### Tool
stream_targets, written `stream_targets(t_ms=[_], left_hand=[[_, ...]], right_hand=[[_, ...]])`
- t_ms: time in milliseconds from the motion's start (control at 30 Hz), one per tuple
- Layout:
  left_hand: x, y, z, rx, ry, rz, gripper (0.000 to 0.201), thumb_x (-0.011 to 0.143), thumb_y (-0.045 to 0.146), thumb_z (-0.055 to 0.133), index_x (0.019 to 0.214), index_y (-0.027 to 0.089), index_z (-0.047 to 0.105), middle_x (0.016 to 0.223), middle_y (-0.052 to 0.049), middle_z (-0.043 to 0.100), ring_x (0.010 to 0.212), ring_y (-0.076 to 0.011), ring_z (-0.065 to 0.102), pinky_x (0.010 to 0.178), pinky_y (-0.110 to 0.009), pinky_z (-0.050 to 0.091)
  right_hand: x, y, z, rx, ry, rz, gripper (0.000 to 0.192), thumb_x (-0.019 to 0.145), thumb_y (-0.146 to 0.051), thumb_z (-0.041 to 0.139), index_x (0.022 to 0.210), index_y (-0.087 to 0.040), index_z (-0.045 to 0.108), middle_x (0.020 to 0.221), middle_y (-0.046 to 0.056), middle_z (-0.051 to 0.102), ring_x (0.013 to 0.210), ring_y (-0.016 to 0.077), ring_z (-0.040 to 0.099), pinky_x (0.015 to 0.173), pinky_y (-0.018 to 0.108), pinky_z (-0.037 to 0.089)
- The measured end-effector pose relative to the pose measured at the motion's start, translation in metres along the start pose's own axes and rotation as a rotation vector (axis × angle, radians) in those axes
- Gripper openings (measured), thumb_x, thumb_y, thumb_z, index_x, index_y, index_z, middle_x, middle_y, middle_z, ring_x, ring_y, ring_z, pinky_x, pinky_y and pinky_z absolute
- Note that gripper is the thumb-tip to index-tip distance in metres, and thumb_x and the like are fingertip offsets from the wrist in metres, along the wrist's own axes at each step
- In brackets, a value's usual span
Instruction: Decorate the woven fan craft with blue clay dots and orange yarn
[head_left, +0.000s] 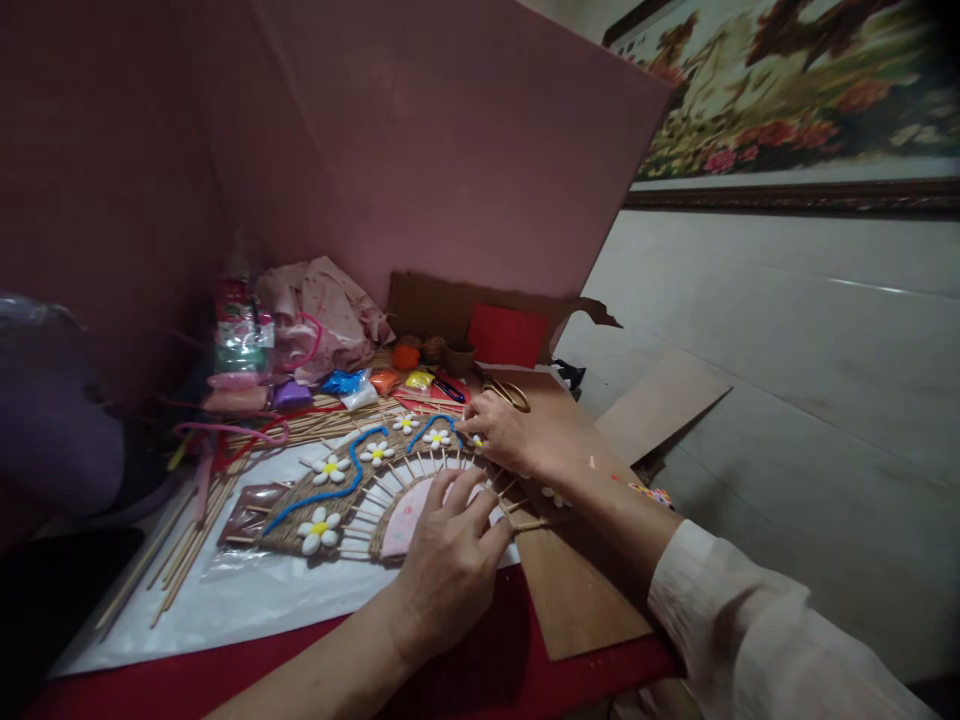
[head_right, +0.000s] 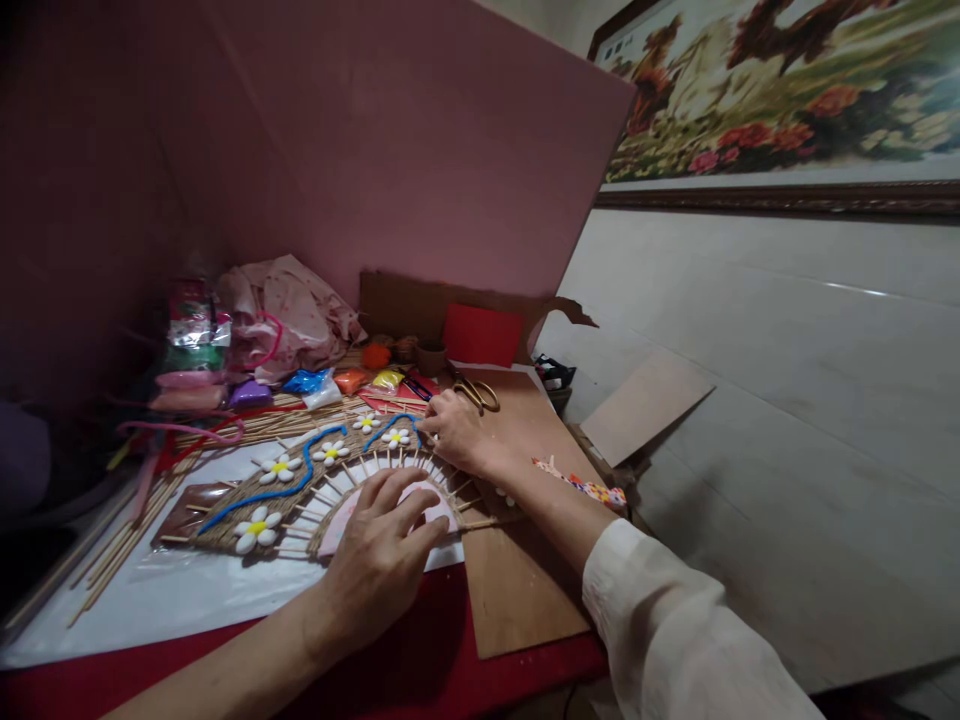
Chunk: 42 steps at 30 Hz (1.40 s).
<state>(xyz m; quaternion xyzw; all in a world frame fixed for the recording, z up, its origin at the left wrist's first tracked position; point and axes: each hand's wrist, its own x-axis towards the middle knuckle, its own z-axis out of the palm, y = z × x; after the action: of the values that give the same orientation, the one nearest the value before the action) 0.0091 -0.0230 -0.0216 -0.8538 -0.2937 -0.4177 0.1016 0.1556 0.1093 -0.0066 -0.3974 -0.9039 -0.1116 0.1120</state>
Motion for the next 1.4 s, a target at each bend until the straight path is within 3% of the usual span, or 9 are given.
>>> stream_targets(t_ms=[267, 367, 533, 933, 1100, 1400], left_hand=[[-0.002, 0.0, 0.003, 0.01, -0.004, 0.01, 0.017, 0.08, 0.008, 0.05, 0.078, 0.015, 0.065, 0.088, -0.01, 0.065, 0.102, -0.0291, 0.052, 0.086, -0.049, 0.04], [-0.002, 0.001, 0.002, -0.006, -0.009, 0.03, 0.018, 0.082, 0.009, 0.048, 0.078, 0.015, 0.065, 0.084, -0.01, 0.064, 0.101, -0.0285, 0.052, 0.086, -0.049, 0.04], [-0.001, 0.001, 0.003, -0.069, -0.054, 0.096, 0.018, 0.084, 0.011, 0.048, 0.077, 0.015, 0.064, 0.079, -0.008, 0.061, 0.098, -0.0261, 0.052, 0.086, -0.046, 0.04], [-0.001, 0.005, -0.005, -0.152, -0.198, 0.192, 0.008, 0.072, 0.012, 0.055, 0.065, 0.016, 0.054, 0.079, -0.006, 0.06, 0.098, -0.0255, 0.052, 0.088, -0.046, 0.038], [-0.001, 0.005, -0.005, -0.146, -0.19, 0.183, 0.006, 0.072, 0.012, 0.055, 0.068, 0.015, 0.057, 0.079, -0.007, 0.061, 0.098, -0.0258, 0.051, 0.089, -0.046, 0.037], [-0.002, 0.005, -0.004, -0.155, -0.185, 0.18, 0.007, 0.073, 0.012, 0.054, 0.072, 0.016, 0.059, 0.079, -0.007, 0.062, 0.1, -0.0256, 0.052, 0.09, -0.046, 0.038]], right_hand=[[-0.006, -0.001, 0.0, 0.017, 0.02, 0.005, 0.025, 0.09, -0.029, 0.052, 0.111, -0.018, 0.058, 0.114, 0.008, 0.057, 0.097, 0.0192, 0.057, 0.083, 0.039, 0.049], [-0.01, 0.001, -0.002, 0.029, 0.043, 0.024, 0.017, 0.084, -0.017, 0.056, 0.096, -0.02, 0.068, 0.099, 0.007, 0.06, 0.093, 0.0191, 0.051, 0.082, 0.035, 0.043], [-0.015, -0.002, 0.002, 0.049, 0.077, -0.053, 0.027, 0.072, -0.005, 0.059, 0.087, -0.022, 0.073, 0.09, 0.006, 0.06, 0.086, 0.0196, 0.045, 0.075, 0.032, 0.037], [-0.023, -0.007, 0.0, 0.075, 0.149, -0.104, 0.024, 0.073, -0.007, 0.06, 0.086, -0.022, 0.073, 0.087, 0.007, 0.06, 0.085, 0.0202, 0.044, 0.074, 0.033, 0.036], [-0.025, -0.011, 0.003, 0.041, 0.115, -0.149, 0.021, 0.078, -0.012, 0.059, 0.089, -0.022, 0.073, 0.09, 0.008, 0.061, 0.084, 0.0205, 0.044, 0.072, 0.033, 0.037], [-0.029, -0.01, 0.001, 0.137, 0.173, -0.078, 0.028, 0.072, -0.001, 0.058, 0.086, -0.021, 0.073, 0.086, 0.006, 0.06, 0.087, 0.0199, 0.046, 0.075, 0.032, 0.039]])
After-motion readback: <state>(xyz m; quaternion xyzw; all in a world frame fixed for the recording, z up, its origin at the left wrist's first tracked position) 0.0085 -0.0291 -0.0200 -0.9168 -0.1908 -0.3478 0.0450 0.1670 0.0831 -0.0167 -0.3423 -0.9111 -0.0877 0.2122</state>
